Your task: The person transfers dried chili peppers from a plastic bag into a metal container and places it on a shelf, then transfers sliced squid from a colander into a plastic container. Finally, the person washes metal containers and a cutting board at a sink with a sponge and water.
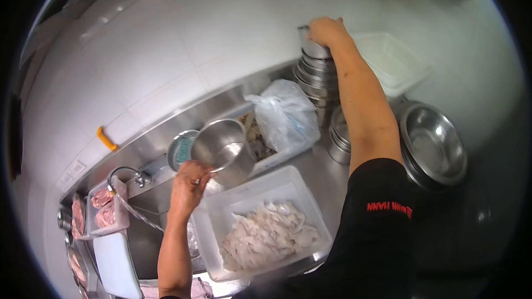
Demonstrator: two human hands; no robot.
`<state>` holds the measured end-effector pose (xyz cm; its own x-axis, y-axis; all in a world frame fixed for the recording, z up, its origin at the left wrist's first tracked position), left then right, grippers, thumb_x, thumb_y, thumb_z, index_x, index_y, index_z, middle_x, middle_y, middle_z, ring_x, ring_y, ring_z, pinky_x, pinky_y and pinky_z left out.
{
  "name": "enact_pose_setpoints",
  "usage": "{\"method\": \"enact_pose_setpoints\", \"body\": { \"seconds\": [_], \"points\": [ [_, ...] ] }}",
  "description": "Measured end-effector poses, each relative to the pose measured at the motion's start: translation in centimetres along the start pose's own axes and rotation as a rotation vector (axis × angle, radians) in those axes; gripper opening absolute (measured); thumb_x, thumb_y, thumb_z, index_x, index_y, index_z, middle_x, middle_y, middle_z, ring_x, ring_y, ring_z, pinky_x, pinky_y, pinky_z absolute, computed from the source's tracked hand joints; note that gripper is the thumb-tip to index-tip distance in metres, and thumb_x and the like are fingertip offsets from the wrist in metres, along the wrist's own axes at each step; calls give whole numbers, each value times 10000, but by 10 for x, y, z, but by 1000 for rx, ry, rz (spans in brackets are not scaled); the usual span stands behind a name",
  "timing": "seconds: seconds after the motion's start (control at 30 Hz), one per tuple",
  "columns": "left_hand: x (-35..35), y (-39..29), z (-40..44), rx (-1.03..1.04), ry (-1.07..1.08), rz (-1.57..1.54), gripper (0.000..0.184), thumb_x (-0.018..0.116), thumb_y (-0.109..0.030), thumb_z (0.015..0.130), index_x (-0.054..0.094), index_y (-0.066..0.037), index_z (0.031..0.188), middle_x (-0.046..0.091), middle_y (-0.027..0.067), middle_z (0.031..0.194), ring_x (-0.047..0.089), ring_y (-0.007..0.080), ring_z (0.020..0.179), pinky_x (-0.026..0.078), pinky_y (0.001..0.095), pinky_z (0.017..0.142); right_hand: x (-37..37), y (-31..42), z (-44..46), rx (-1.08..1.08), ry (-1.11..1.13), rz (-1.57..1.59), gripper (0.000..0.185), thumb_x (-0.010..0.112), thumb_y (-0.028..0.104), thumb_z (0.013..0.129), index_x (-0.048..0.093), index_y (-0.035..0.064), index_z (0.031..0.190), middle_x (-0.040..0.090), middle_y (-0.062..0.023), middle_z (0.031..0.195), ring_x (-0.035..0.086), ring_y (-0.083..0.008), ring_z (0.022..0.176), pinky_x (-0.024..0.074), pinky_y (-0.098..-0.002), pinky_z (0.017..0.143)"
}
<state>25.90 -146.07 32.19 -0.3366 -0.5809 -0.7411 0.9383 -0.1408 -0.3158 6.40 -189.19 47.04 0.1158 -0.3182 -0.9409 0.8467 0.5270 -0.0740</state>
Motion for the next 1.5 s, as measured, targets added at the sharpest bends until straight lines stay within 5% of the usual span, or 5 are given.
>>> {"method": "enact_pose_setpoints", "body": {
  "seconds": [0.13, 0.37, 0.73, 1.07, 1.5],
  "points": [
    [11, 6, -8, -82, 12, -36, 141, 741, -54, 815, 719, -43, 953, 700, 108, 924, 625, 323, 927, 493, 405, 851, -12, -28, -90, -7, -294, 153, 262, 644, 343, 928, 672, 88, 981, 711, -139, 891, 667, -361, 903, 427, -556, 1002],
    [27, 5, -9, -97, 8, -73, 151, 734, -54, 823, 718, -35, 972, 698, 116, 933, 620, 333, 953, 495, 404, 860, 59, -55, -248, 55, -204, 243, 205, 640, 266, 941, 683, 70, 902, 687, -148, 825, 647, -373, 845, 372, -522, 1046],
    [24, -19, 7, 34, 1, -53, 145, 751, -49, 805, 712, -32, 943, 681, 109, 898, 628, 331, 945, 505, 401, 858, 138, -44, -287, 219, 143, 388, 421, 542, 452, 979, 708, 89, 1111, 712, -201, 989, 653, -391, 977, 385, -491, 1030],
    [69, -76, 54, 447, -37, -53, 169, 715, -58, 785, 705, -58, 954, 689, 66, 969, 628, 284, 968, 529, 382, 868, 141, 12, -333, 121, 404, 126, 504, 751, 477, 775, 708, 142, 1149, 744, -100, 1043, 707, -289, 980, 521, -422, 877],
    [148, -119, 62, 618, 180, -158, 153, 630, -91, 794, 717, -113, 919, 674, 33, 917, 600, 238, 951, 513, 342, 856, -83, -34, -308, 329, -230, 191, 607, 787, 399, 761, 670, -11, 1193, 689, -239, 831, 681, -399, 860, 516, -472, 769]
  ]
}}
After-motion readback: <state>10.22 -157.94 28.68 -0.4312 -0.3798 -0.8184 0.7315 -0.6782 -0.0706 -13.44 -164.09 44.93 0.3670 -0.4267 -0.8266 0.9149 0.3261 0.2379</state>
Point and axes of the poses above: each hand's wrist, its own z-axis towards the middle knuckle, its own x-axis out of the palm, y = z × x, the point moved 3 cm from there along z, towards the middle knuckle
